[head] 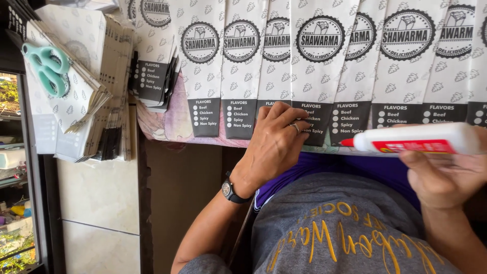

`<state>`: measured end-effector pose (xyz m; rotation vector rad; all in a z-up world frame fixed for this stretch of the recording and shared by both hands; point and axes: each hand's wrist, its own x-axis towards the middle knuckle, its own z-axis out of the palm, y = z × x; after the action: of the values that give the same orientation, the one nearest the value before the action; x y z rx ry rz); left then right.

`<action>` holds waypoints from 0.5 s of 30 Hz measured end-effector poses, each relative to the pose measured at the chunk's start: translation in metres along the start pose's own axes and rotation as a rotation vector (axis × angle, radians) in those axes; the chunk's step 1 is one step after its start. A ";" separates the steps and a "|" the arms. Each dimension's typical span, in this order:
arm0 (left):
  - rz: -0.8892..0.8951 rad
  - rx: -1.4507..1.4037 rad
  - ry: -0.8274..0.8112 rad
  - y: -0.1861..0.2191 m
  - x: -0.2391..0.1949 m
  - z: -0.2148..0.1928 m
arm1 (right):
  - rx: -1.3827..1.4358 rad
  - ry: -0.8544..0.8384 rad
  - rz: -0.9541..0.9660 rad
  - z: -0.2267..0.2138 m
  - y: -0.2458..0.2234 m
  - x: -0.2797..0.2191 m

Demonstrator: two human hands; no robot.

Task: The person applies glue from a bottle onto the edges of paper shawarma packaging sleeves arranged in a row, then presses and folds the glued edges to seal them, handling the sleeves one by one.

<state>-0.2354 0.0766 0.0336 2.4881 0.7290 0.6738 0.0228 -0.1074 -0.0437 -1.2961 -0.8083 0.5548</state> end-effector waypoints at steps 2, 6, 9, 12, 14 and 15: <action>-0.016 -0.019 -0.021 -0.002 -0.005 -0.002 | 0.000 -0.058 -0.075 0.027 -0.014 0.006; -0.041 -0.059 -0.090 -0.003 -0.012 -0.006 | -0.194 -0.179 -0.037 0.061 -0.039 0.011; -0.056 -0.096 -0.120 -0.005 -0.015 -0.008 | -0.342 -0.184 -0.044 0.064 -0.027 0.007; -0.059 -0.136 -0.123 -0.006 -0.017 -0.010 | -0.171 -0.292 -0.037 0.098 -0.043 0.018; -0.060 -0.152 -0.117 -0.006 -0.018 -0.010 | 0.017 -0.411 -0.041 0.115 -0.055 0.025; -0.062 -0.158 -0.108 -0.006 -0.017 -0.010 | 0.004 -0.428 -0.046 0.115 -0.055 0.025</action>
<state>-0.2560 0.0739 0.0330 2.3281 0.6825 0.5479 -0.0560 -0.0285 0.0236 -1.1666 -1.1850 0.8115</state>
